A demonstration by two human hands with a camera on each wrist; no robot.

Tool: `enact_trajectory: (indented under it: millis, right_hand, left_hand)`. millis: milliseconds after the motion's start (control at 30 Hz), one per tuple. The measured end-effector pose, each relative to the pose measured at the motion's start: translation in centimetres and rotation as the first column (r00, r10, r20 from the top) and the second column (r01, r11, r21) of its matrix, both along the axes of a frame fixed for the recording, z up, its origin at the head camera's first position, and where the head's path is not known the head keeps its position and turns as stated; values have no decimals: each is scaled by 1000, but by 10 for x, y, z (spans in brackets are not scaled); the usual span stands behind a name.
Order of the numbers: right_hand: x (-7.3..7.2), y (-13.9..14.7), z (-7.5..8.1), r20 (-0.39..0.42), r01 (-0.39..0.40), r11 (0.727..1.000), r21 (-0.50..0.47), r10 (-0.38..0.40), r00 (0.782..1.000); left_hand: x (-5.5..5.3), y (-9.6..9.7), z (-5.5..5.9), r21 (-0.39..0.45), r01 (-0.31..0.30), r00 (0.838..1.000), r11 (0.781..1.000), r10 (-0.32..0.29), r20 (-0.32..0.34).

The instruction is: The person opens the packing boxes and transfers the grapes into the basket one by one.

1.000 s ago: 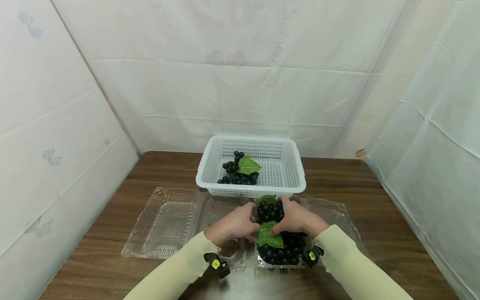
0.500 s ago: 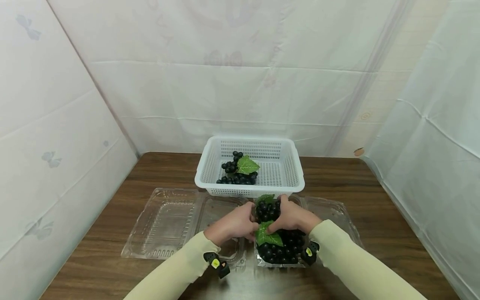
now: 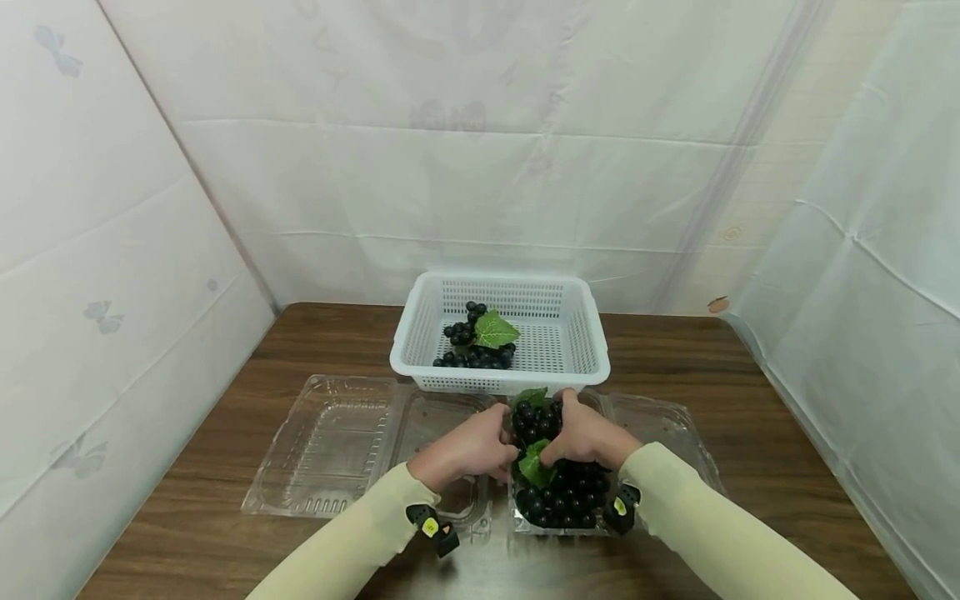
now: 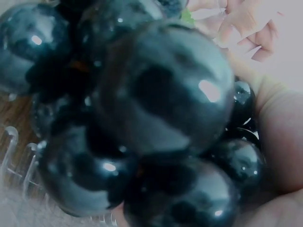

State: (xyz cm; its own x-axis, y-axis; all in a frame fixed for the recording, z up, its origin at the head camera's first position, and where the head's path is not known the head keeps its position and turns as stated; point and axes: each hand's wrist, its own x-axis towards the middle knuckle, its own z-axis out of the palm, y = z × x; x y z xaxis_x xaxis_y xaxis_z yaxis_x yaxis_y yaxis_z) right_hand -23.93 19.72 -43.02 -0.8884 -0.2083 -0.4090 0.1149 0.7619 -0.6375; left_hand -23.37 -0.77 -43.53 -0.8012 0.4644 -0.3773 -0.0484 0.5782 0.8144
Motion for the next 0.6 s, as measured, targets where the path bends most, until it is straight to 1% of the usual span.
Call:
enact_trajectory:
  millis: [200,300,500,600]
  right_hand:
    - [0,1,-3,-15,22,1000,-10,-22,1000]
    - [0,2,-4,-34,12,1000,-19,-13,999]
    - [1,5,-4,-72,7,999,-38,-9,997]
    - [0,6,-4,-79,8,998,-59,-12,997]
  left_hand:
    - [1,-1,1,8,4,1000,1000,-4,1]
    - [2,-1,1,11,4,1000,1000,-4,3]
    - [2,-1,4,-21,19,1000,1000,-19,-22]
    - [1,-1,4,-33,24,999,999,-25,-23]
